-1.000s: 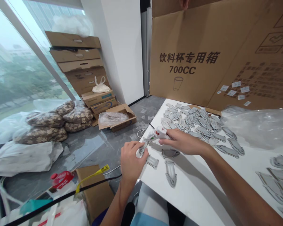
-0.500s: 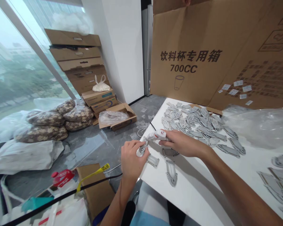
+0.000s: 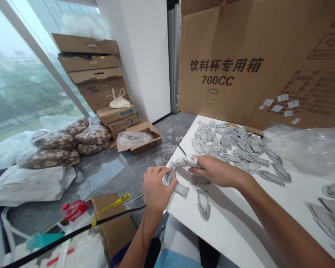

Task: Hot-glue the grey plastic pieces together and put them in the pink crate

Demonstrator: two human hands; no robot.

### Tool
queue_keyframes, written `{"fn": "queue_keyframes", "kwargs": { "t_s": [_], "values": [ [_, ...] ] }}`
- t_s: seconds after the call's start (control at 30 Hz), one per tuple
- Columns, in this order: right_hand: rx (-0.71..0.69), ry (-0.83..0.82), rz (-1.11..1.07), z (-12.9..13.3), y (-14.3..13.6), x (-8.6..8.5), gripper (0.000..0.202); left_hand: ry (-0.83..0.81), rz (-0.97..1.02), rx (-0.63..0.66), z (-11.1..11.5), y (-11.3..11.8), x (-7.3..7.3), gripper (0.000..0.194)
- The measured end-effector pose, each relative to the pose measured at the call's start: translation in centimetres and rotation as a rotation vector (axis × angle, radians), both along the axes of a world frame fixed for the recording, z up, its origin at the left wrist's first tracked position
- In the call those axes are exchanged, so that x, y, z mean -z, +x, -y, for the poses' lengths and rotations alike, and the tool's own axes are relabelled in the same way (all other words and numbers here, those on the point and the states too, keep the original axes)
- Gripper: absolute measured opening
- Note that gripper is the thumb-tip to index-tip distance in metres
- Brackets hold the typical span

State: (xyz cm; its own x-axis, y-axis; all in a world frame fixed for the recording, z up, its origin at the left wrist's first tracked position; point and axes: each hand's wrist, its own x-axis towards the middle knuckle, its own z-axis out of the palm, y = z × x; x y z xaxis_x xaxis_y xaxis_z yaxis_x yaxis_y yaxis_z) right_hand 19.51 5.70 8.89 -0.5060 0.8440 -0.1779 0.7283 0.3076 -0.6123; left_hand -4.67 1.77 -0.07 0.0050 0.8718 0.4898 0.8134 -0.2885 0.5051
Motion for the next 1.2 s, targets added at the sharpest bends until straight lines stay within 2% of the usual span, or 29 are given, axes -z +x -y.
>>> {"fn": "queue_keyframes", "kwargs": {
  "t_s": [0.43, 0.7, 1.2],
  "values": [
    [-0.025, 0.004, 0.018, -0.35, 0.26, 0.30, 0.024, -0.014, 0.005, 0.025, 0.07, 0.05, -0.33, 0.017],
    [-0.030, 0.018, 0.005, -0.48, 0.32, 0.28, 0.034, -0.004, 0.000, 0.025, -0.02, 0.08, -0.27, 0.017],
    [-0.017, 0.018, 0.015, -0.46, 0.01, -0.10, 0.029, -0.009, 0.007, 0.019, -0.09, 0.01, -0.21, 0.017]
  ]
}}
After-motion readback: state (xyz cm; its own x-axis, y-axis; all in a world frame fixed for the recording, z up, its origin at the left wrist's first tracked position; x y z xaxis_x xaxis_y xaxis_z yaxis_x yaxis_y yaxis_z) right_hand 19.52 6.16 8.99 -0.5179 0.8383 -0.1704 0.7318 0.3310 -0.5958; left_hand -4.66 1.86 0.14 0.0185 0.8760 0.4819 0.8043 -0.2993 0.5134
